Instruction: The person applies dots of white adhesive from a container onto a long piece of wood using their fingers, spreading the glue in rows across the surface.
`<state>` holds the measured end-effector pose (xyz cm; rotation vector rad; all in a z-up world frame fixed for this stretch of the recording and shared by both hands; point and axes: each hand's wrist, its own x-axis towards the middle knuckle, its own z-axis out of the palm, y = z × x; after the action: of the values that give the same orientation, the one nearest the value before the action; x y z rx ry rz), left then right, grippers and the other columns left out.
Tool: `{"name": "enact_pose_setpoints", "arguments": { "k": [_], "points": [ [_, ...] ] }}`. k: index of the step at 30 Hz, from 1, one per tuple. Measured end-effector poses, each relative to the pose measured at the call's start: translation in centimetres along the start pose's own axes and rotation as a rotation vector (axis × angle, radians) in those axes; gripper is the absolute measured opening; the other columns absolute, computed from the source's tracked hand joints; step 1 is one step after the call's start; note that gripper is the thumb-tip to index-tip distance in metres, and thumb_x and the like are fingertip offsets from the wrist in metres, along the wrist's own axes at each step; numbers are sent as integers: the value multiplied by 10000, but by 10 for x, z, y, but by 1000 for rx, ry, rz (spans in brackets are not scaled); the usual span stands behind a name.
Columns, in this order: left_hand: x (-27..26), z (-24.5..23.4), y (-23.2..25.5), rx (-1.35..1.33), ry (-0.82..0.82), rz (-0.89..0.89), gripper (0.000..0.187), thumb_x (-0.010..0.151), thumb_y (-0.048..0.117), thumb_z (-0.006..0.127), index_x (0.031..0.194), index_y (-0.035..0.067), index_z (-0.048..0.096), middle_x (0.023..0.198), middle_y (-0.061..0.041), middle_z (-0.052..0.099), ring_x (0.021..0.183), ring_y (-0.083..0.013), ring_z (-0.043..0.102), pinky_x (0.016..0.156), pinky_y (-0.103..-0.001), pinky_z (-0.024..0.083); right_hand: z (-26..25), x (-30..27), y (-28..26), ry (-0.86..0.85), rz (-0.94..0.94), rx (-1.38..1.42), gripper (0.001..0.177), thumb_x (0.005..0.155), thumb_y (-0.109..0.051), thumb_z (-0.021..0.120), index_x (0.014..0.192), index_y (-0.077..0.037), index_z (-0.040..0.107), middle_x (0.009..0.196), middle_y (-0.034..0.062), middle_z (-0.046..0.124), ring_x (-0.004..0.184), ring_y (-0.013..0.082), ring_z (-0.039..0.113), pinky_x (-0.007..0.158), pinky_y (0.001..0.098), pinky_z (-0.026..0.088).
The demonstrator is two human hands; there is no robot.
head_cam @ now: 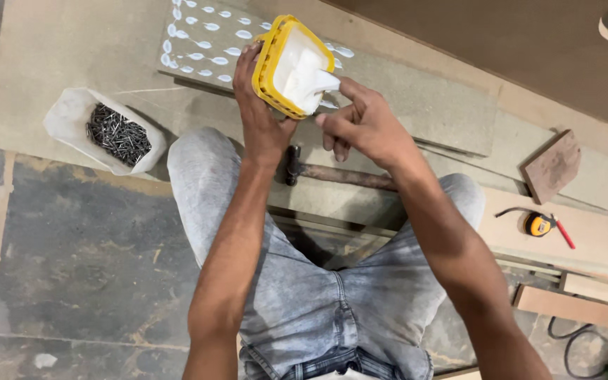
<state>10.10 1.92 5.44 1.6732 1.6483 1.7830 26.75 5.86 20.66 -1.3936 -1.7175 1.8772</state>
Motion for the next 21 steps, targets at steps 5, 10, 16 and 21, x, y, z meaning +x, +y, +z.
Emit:
{"name": "enact_pose_setpoints", "arguments": {
  "k": [5, 10, 16, 21],
  "points": [
    [1, -10, -10, 56, 84, -64, 1111, 837, 259, 1016, 1597, 94, 222, 1641, -126, 313, 1572, -355, 288, 1326, -522, 271, 6, 13, 19, -67, -59, 296, 485, 1005, -35, 551, 1472, 36, 444, 819, 142, 696, 611, 177, 656, 578, 307, 569],
    [8, -18, -41, 88, 190, -173, 1203, 792, 82, 1039, 1633, 133, 181, 1675, -109, 267, 1594, -319, 284, 1352, -478, 291, 5, 48, 25, -231, -84, 249, 415, 990, 4, 514, 1405, -2, 498, 920, 145, 716, 678, 198, 676, 647, 329, 589],
    [4, -58, -79, -92, 605, -571, 1207, 781, 7, 1001, 1626, 88, 143, 1657, -155, 301, 1550, -326, 397, 1271, -491, 413, 36, 154, 54, -25, -483, -300, 436, 922, 56, 581, 1346, -25, 641, 1315, 142, 623, 1244, 284, 608, 997, 375, 562],
    [-3, -95, -75, 149, 699, -461, 1183, 849, -73, 986, 1627, 90, 110, 1565, -114, 379, 1460, -242, 463, 1288, -415, 345, 102, 224, 76, 53, -602, -761, 616, 799, -31, 640, 1409, -114, 635, 1605, 205, 347, 1500, 425, 259, 1209, 562, 242]
  ]
}}
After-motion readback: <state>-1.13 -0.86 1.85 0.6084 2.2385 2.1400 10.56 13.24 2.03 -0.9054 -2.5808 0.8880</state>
